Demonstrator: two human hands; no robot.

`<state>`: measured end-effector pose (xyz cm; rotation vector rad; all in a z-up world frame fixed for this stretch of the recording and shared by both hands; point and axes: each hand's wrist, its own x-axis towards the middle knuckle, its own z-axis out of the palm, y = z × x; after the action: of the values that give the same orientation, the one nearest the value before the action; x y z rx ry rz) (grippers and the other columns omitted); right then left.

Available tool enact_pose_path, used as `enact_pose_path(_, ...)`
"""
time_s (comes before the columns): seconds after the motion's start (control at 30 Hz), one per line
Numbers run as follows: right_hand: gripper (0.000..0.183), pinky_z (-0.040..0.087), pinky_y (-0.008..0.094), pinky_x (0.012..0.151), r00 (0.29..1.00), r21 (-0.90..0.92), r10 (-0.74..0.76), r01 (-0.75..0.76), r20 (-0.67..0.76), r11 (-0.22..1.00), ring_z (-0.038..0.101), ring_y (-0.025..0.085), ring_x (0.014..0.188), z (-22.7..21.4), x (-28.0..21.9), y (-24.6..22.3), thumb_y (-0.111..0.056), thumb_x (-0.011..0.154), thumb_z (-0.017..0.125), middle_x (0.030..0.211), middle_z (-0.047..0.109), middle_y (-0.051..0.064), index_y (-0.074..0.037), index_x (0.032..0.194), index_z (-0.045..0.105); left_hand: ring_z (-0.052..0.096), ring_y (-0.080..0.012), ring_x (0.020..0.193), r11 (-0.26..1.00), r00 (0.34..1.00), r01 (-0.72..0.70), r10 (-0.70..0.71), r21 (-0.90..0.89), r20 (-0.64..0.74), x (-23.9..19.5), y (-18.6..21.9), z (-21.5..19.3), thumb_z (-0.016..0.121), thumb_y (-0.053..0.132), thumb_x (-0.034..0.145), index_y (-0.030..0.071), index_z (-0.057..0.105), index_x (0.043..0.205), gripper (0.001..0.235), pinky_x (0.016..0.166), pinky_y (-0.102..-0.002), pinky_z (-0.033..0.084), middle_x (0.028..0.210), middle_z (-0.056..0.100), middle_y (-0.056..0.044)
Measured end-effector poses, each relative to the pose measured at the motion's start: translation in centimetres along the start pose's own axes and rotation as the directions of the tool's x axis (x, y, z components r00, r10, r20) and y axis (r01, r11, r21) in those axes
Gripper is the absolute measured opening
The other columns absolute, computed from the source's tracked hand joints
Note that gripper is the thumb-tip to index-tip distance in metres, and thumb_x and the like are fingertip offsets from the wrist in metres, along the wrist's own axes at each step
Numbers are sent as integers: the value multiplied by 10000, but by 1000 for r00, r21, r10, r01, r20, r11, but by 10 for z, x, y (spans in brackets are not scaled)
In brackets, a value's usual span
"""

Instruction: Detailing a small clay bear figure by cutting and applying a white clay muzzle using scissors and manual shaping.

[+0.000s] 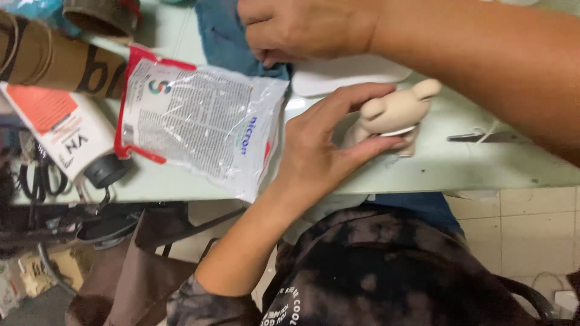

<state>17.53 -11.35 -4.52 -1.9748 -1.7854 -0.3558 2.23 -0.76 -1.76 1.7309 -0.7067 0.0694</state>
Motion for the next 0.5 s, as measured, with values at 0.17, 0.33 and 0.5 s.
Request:
enact_pose_path(0.17,223,396,353,734,976,87,215,-212,-26,973,516,254,827,-74,-15,-49,117,936,591,966,525,126,-17,1072,477,638,-214,1051,998,998,-51,50,42,42,3,0,-4,786,162,756,31,515,1157,501,963,-287,534,1140,613,-116)
enact_pose_path(0.33,266,420,349,872,674,-84,739,-736,0,671,567,296,971,-103,-123,-108,0,1053,445,1176,588,160,5,1283,578,630,-235,1082,999,996,-39,37,29,80,6,2,-8,780,132,765,27,497,1165,501,989,-304,538,1157,601,-134)
enact_pose_path(0.5,144,450,350,850,593,-289,800,-785,-95,548,585,286,929,-93,-160,-129,-1,1123,584,1105,635,167,26,1245,656,644,-233,1062,997,995,-43,38,63,87,7,1,-8,778,130,778,39,513,1154,469,968,-304,548,1138,616,-125)
